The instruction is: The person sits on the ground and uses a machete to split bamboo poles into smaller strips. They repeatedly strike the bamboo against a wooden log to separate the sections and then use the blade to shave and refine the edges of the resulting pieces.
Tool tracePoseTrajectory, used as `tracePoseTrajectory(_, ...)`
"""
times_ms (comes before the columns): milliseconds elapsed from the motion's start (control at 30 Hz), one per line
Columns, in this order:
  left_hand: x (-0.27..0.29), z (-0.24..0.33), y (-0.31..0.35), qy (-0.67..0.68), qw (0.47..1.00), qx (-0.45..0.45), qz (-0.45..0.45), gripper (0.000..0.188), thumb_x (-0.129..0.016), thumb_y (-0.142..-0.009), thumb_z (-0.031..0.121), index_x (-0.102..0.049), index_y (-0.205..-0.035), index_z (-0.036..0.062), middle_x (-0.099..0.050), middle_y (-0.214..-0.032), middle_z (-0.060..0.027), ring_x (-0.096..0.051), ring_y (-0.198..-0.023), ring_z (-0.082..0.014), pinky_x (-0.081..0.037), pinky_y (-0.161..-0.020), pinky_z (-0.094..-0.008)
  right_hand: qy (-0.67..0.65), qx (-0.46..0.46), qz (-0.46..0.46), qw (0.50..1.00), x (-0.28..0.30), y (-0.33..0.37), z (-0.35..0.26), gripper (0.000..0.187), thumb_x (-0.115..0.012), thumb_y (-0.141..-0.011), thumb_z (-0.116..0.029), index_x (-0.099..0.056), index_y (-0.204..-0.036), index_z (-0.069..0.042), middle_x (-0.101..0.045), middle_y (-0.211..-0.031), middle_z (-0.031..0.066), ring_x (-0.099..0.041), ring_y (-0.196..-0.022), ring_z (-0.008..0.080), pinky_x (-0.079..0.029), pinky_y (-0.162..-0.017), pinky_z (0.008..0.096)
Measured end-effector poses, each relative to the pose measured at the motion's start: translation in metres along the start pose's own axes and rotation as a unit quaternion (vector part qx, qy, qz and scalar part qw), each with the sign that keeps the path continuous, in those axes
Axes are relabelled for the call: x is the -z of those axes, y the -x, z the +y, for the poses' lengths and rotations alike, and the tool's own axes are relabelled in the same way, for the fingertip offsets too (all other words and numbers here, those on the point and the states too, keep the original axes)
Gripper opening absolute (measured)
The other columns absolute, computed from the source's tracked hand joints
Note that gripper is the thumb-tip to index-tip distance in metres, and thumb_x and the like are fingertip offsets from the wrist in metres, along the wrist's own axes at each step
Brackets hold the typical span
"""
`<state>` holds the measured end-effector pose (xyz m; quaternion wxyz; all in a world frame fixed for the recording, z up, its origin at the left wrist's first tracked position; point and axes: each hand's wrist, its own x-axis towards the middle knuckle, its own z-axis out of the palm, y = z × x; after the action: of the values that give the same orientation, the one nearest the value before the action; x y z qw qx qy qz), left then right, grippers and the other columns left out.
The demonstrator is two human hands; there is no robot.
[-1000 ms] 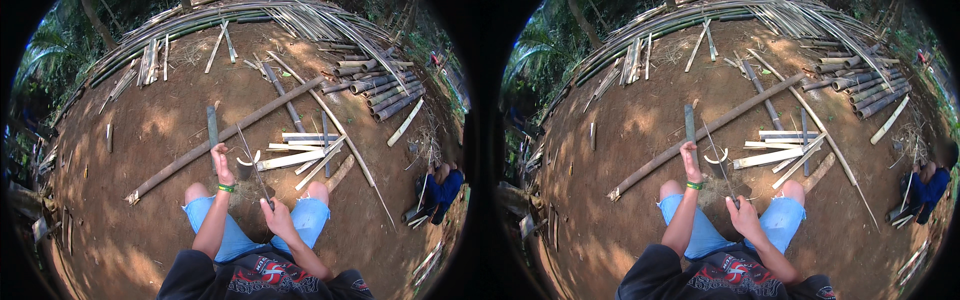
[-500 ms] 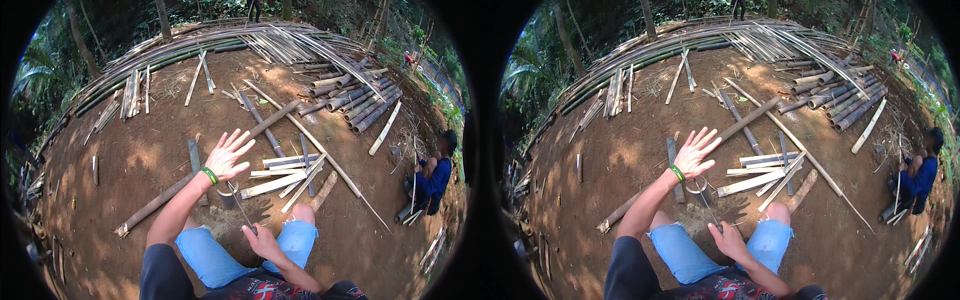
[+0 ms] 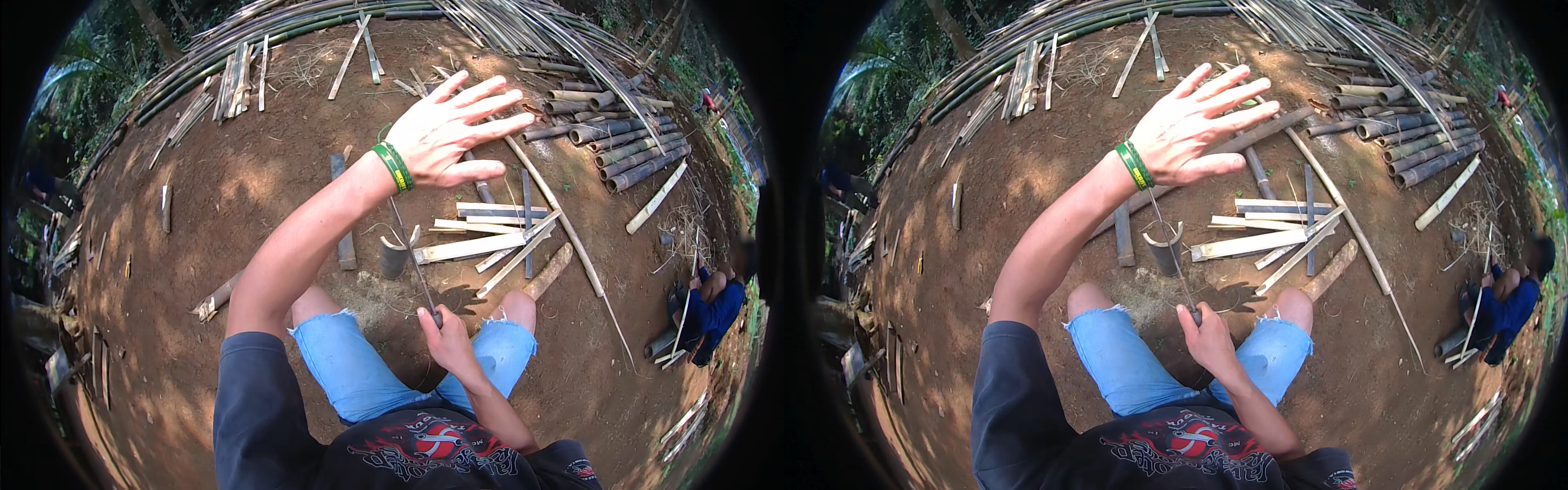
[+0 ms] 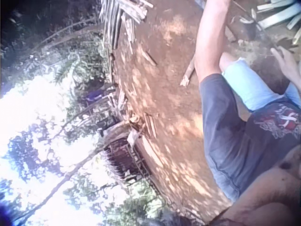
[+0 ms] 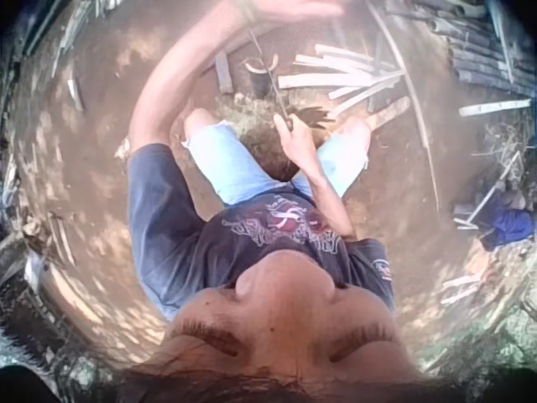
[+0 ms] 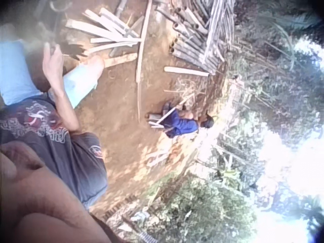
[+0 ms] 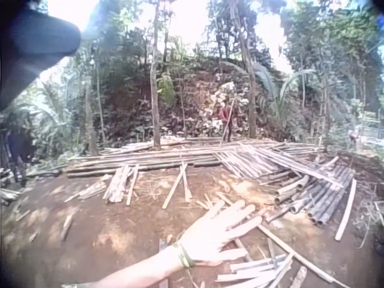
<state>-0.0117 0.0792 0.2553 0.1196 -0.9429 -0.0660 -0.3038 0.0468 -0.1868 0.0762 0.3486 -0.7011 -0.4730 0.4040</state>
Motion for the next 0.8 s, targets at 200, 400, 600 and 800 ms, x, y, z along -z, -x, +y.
tracePoseTrajectory(200, -0.096, 0.004, 0.138, 0.085, 0.943, 0.105, -0.304, 0.063, -0.036, -0.102, 0.059, -0.035, -0.156, 0.0281, -0.032, -0.163, -0.0056, -0.023, -0.153, -0.0272, -0.012, -0.127, -0.0486, 0.002, 0.016, -0.023, 1.0, -0.018, 0.001, 0.008, 0.043, -0.062, -0.098, -0.037, -0.058, -0.082, 0.003, -0.061, -0.067, 0.0246, -0.063, -0.068, 0.0443, -0.046, -0.064, 0.0492)
tracePoseTrajectory(400, 0.018, -0.006, 0.071, 0.077, 0.981, 0.177, 0.032, 0.06, -0.057, -0.096, 0.04, -0.048, -0.149, 0.0148, -0.046, -0.15, -0.0162, -0.038, -0.143, -0.0359, -0.032, -0.118, -0.0474, 0.008, -0.003, -0.009, 1.0, -0.014, -0.019, 0.013, 0.045, -0.062, -0.098, -0.038, -0.06, -0.082, 0.004, -0.062, -0.067, 0.0233, -0.064, -0.068, 0.0425, -0.047, -0.065, 0.0492)
tracePoseTrajectory(600, -0.009, 0.069, 0.195, 0.122, 0.96, 0.247, -0.056, 0.034, -0.077, -0.079, 0.016, -0.067, -0.109, 0.0042, -0.064, -0.11, -0.0109, -0.061, -0.104, -0.032, -0.051, -0.089, -0.0416, -0.006, -0.019, -0.034, 0.999, -0.024, -0.029, 0.011, 0.044, -0.069, -0.092, -0.037, -0.06, -0.081, 0.004, -0.06, -0.063, 0.0171, -0.061, -0.06, 0.0311, -0.047, -0.061, 0.0451)
tracePoseTrajectory(800, -0.043, 0.066, 0.212, 0.09, 0.966, 0.231, -0.074, 0.029, -0.075, -0.08, 0.01, -0.066, -0.107, 0.004, -0.063, -0.108, -0.0091, -0.06, -0.101, -0.0295, -0.05, -0.087, -0.0408, -0.034, -0.063, -0.135, 0.988, -0.004, -0.048, 0.035, 0.036, -0.072, -0.091, -0.03, -0.055, -0.075, -0.002, -0.053, -0.057, 0.0051, -0.05, -0.048, 0.0207, -0.041, -0.05, 0.0376)
